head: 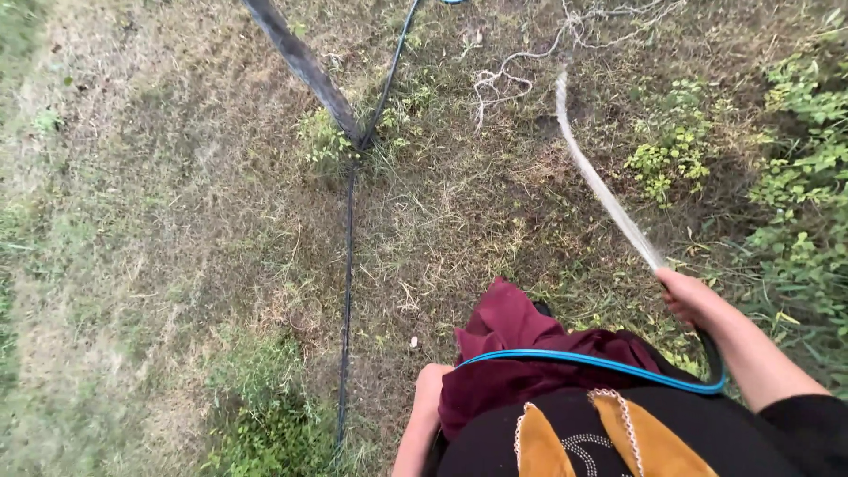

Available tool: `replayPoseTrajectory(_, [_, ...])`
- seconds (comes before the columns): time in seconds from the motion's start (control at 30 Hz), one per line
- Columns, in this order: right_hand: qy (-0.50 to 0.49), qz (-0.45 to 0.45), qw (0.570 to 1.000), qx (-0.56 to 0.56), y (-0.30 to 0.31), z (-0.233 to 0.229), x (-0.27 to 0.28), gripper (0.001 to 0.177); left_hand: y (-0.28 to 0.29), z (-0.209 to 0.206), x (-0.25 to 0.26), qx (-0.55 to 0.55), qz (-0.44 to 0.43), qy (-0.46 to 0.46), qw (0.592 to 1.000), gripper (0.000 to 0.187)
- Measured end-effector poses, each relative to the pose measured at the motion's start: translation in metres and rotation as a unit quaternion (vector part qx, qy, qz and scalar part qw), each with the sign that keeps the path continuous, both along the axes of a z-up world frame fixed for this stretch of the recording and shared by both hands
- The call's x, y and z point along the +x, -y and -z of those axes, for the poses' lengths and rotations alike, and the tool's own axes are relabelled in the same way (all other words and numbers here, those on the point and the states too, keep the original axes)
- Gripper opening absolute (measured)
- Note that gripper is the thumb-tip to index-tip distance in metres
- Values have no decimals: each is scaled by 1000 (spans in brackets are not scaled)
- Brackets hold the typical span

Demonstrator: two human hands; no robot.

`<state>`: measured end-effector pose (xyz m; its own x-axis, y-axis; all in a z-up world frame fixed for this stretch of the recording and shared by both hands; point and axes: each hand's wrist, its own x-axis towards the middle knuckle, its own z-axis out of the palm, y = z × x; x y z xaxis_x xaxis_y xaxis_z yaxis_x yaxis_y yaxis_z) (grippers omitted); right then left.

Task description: The person waters plants in a grassy garden using a hose, spraying a stream of water at the base of small trees and shrubs. They walk between plants, directing the water at each one in turn.

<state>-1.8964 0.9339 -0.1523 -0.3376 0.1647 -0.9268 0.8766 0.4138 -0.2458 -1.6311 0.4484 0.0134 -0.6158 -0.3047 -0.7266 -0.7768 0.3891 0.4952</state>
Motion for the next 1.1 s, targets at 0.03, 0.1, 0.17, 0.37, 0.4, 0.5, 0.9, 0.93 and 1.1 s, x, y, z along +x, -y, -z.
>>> replayPoseTrajectory(0.03, [-18, 0, 999, -38, 5, 2, -10, 49, 0, -4, -7, 23, -13, -17, 1000, 38])
replayPoseTrajectory(0.1, [-13, 2, 1000, -15, 13, -24, -23, 52, -1, -10, -19, 7, 9, -36, 999, 38])
replayPoseTrajectory(0.17, [-7, 5, 1000, 8, 10, -34, -34, 56, -1, -11, -31, -9, 33, -56, 998, 37])
replayPoseTrajectory(0.37, [2, -24, 999, 32, 17, -40, -68, 54, 12, 23, -78, -18, 41, -53, 998, 33])
replayPoseTrajectory(0.4, [15, -32, 999, 9, 22, -39, -77, 52, 15, 21, -88, -12, 39, -47, 998, 33])
replayPoseTrajectory(0.5, [6, -25, 1000, -14, 34, -42, -118, 50, 25, 23, -120, -6, 42, -32, 999, 34])
replayPoseTrajectory(0.9, [35, 38, 999, 5, 59, -83, -237, 48, 58, 4, -271, 2, 33, 21, 999, 31])
replayPoseTrajectory(0.93, [34, 38, 999, -13, 65, -88, -248, 46, 62, 0, -281, 20, 39, 8, 999, 31])
replayPoseTrajectory(1.1, [8, 88, 996, -24, 48, -66, -288, 43, 65, -47, -348, 57, 53, -27, 997, 24])
